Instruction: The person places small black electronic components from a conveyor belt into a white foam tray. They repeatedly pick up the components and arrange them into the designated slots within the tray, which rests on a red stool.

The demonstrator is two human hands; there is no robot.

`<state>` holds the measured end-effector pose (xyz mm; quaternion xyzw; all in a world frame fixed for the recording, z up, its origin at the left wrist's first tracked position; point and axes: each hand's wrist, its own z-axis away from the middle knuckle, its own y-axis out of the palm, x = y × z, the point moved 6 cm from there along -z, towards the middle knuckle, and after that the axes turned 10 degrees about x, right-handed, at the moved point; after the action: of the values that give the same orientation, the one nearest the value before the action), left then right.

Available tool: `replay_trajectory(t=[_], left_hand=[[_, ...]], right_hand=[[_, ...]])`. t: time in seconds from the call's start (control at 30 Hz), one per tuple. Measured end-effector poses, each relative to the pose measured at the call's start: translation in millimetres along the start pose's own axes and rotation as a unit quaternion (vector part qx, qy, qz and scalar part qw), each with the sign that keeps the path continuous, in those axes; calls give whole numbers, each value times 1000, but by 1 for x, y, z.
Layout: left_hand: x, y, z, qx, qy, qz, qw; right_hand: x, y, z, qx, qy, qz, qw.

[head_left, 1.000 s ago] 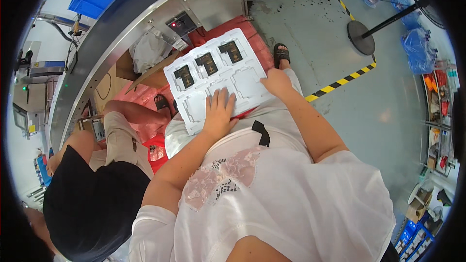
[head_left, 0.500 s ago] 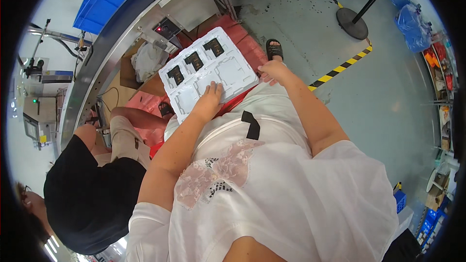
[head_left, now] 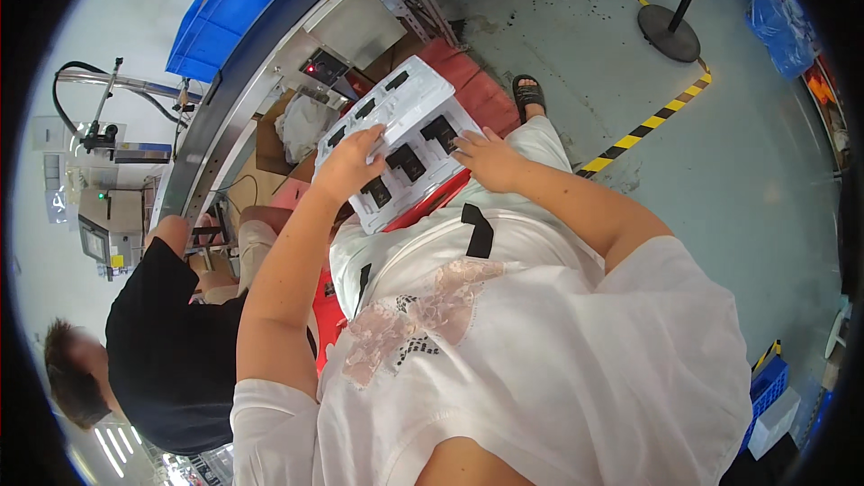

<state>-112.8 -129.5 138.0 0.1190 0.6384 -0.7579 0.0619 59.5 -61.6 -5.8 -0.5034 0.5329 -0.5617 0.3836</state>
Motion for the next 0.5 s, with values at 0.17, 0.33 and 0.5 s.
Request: replay_trajectory(t=[0.17, 0.33, 0.5], left_hand=[[-3, -6, 0, 24, -11, 17, 1000], [-6, -8, -3, 8, 7, 17, 1000], [-5, 14, 2, -12, 23, 9, 1000]], right_hand=[[12, -3, -21, 141, 15, -3, 990], [-20, -4, -31, 53, 107, -145, 982], [-69, -3, -10, -129, 261, -220, 931]])
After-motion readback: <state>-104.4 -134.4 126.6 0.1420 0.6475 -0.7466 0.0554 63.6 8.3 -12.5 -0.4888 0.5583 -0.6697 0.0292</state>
